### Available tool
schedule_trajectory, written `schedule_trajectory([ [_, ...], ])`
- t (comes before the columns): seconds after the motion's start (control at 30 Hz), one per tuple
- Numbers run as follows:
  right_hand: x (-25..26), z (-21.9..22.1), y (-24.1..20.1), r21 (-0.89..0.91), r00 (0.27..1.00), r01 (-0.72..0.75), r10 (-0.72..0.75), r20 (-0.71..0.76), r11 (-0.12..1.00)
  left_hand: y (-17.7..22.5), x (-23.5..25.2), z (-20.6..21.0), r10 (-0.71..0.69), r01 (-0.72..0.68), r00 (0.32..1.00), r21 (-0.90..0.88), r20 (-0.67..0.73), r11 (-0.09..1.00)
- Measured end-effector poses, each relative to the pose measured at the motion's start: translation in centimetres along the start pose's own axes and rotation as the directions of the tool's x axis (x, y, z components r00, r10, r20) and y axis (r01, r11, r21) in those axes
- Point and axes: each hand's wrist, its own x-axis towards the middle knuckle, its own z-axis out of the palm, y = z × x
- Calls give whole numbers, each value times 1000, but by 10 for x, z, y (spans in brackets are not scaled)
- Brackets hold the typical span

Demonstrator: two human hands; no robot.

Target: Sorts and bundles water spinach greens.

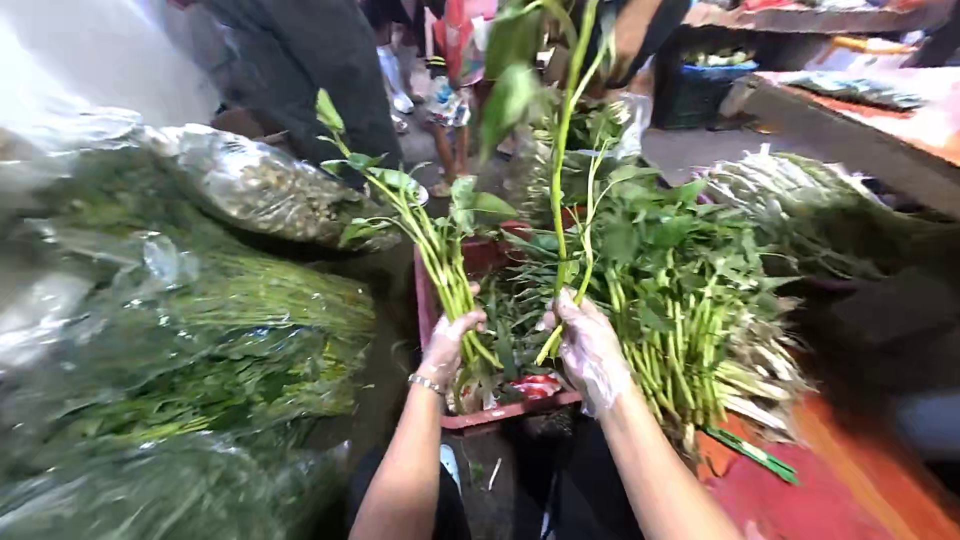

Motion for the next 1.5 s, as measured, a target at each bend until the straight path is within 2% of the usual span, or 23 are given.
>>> schedule_trajectory([
  [0.2,15,35,50,-55,994,-106,107,12,993,-2,4,0,16,-16,1000,21,-2,1000],
  [0.3,15,45,69,-125,994,-85,94,65,989,0,5,3,-15,17,998,31,-68,999],
  [0.37,13,48,80,-206,994,-69,84,67,976,5,5,7,-73,87,983,78,-167,993],
  [0.43,15,48,88,-302,997,-14,36,66,953,7,7,10,-83,124,962,146,-261,981],
  [0.5,19,45,96,-373,995,78,-47,92,925,7,8,11,-59,106,951,143,-302,984],
  [0.63,21,59,101,-341,987,148,-158,-2,928,2,10,14,-95,118,933,46,-348,992],
  [0.7,21,63,101,-336,983,165,-183,-24,927,-1,13,15,-81,108,922,52,-377,993],
  [0.83,9,49,91,-385,986,142,-98,133,912,2,8,17,-22,93,914,156,-406,983],
  [0.97,-5,23,87,-463,964,199,-88,251,864,5,17,12,-49,112,896,116,-442,987],
  [1.1,11,10,61,-433,992,127,-102,79,893,3,17,3,-34,58,939,60,-341,997],
  [1.2,33,-10,44,-222,993,98,-110,-42,970,-1,12,1,-44,45,973,-2,-227,999],
  [1.3,42,-18,31,-45,985,88,-94,-144,995,2,9,3,-75,66,987,-72,-140,995],
  [1.37,42,-21,27,-53,990,96,-101,-100,994,5,7,7,-87,75,989,-104,-118,992],
  [1.5,32,-19,22,-297,974,221,-195,113,929,-1,13,14,-88,62,981,-151,-173,987],
])
